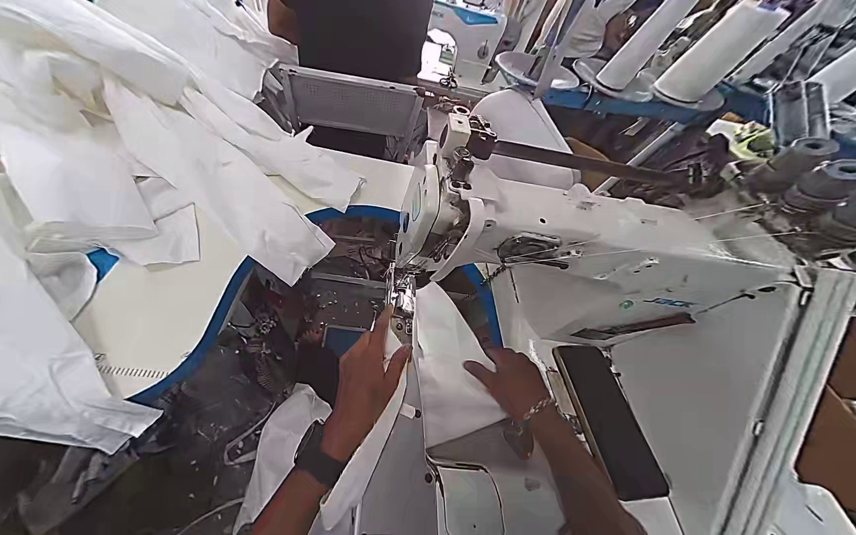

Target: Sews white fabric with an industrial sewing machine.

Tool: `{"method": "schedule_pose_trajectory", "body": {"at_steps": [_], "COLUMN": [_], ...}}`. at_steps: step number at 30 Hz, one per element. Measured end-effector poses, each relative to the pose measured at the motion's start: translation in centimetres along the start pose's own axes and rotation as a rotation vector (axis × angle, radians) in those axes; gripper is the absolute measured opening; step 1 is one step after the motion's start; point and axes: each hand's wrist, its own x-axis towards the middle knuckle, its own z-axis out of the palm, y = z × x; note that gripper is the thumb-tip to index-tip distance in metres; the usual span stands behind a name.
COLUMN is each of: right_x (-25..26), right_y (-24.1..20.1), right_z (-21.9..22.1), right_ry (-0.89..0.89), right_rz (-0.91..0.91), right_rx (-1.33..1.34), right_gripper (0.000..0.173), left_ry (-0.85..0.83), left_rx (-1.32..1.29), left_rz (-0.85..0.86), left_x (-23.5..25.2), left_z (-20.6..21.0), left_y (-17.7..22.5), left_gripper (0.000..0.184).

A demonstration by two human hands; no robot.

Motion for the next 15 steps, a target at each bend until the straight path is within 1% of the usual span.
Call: {"method": "schedule_pose_trajectory", "body": {"at_steps": [1, 2, 3, 4, 5, 6, 7, 8, 9, 10, 11, 12, 13, 14, 15], "right_x": [1.6, 1.9, 1.5, 0.7, 0.0, -0.5, -0.9, -0.9, -0.5, 0.1, 0.5, 0.7, 0.6, 0.4, 0.1], "right_y": [0.6, 0.0, -1.7, -3.7, -5.3, -6.3, -6.6, -6.1, -5.1, -4.2, -3.4, -2.9, -2.8, -2.9, -3.1], "right_z": [-0.8, -1.1, -1.6, -1.5, -0.6, 0.5, 1.8, 2.9, 3.8, 4.2, 4.3, 4.2, 3.8, 2.9, 1.7], "right_ry": [-0.083, -0.092, -0.038, 0.056, 0.185, 0.324, 0.451, 0.571, 0.665, 0.703, 0.678, 0.631, 0.562, 0.468, 0.368], "right_rz": [0.020, -0.012, -0.074, -0.144, -0.213, -0.282, -0.373, -0.489, -0.612, -0.703, -0.736, -0.711, -0.619, -0.479, -0.327], "right_rx": [-0.037, -0.077, -0.103, -0.097, -0.072, -0.051, -0.046, -0.034, -0.006, 0.061, 0.138, 0.200, 0.220, 0.191, 0.150], "right_gripper": [0.046, 0.041, 0.037, 0.033, 0.031, 0.029, 0.025, 0.021, 0.018, 0.018, 0.017, 0.019, 0.025, 0.036, 0.039], "left_ry": [-0.036, -0.071, -0.067, -0.035, 0.026, 0.088, 0.101, 0.088, 0.061, 0.022, -0.006, -0.004, 0.026, 0.051, 0.044], "left_rx": [0.025, 0.037, 0.030, 0.005, -0.012, -0.014, 0.000, 0.030, 0.079, 0.121, 0.142, 0.150, 0.145, 0.143, 0.136], "left_rz": [-0.005, -0.021, -0.032, -0.027, 0.019, 0.095, 0.163, 0.222, 0.262, 0.279, 0.284, 0.292, 0.301, 0.307, 0.306], "left_x": [-0.1, 0.1, 0.8, 1.4, 1.5, 1.4, 1.1, 0.6, 0.1, -0.3, -0.6, -0.8, -0.6, -0.3, 0.0], "left_z": [-0.3, -0.4, -0.3, -0.2, 0.1, 0.3, 0.2, 0.0, -0.2, -0.4, -0.5, -0.3, 0.1, 0.4, 0.4], "left_y": [-0.1, 0.0, 0.4, 0.5, 0.2, -0.2, -0.6, -0.9, -1.2, -1.2, -1.0, -0.9, -0.9, -0.8, -0.8], "left_gripper": [0.063, 0.067, 0.072, 0.078, 0.077, 0.065, 0.051, 0.042, 0.037, 0.036, 0.037, 0.039, 0.039, 0.037, 0.036]}}
